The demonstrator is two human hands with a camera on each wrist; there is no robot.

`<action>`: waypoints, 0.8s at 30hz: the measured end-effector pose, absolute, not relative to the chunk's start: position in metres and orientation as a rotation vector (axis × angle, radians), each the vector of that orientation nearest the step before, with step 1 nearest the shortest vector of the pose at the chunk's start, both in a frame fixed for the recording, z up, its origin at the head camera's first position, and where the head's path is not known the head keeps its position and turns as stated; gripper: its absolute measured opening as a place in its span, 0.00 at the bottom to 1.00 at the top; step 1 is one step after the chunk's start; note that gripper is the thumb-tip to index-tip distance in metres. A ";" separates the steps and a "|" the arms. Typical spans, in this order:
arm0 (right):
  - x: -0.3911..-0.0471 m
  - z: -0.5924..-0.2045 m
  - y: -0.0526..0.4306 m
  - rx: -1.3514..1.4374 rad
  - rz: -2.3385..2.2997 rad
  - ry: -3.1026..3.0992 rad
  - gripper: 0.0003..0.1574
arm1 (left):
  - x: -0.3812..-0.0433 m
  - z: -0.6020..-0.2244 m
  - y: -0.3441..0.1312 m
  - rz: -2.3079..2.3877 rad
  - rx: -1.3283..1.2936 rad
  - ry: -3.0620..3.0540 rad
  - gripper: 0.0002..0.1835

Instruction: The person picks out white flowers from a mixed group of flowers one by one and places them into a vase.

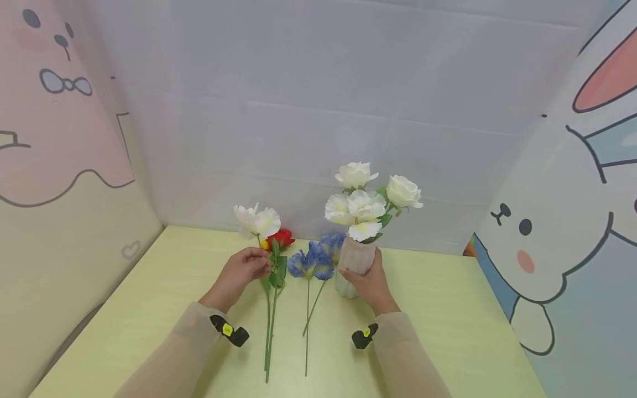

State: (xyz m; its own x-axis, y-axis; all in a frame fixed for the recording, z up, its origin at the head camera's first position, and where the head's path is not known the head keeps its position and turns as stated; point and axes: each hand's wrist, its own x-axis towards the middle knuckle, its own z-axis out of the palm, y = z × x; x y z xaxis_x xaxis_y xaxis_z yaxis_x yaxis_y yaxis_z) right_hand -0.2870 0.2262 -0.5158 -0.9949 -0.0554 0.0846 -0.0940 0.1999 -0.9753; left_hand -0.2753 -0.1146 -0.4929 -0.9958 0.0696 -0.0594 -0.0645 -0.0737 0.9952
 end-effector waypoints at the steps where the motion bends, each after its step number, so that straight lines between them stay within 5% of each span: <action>1: -0.288 -0.518 0.227 0.152 1.960 -2.405 0.58 | -0.274 -0.488 -0.111 2.246 0.030 2.066 0.11; 24: -0.286 -0.516 0.226 0.190 1.906 -2.379 0.56 | -0.260 -0.438 -0.022 2.112 0.640 2.637 0.05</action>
State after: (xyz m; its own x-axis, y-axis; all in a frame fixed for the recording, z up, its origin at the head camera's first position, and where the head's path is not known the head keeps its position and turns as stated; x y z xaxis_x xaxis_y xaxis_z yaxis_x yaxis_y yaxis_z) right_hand -0.2864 0.2258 -0.5160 -0.9885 -0.0426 0.1454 -0.1512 0.2151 -0.9648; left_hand -0.2596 -0.0216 -0.4379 -0.8883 0.0992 0.4484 0.4592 0.1943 0.8668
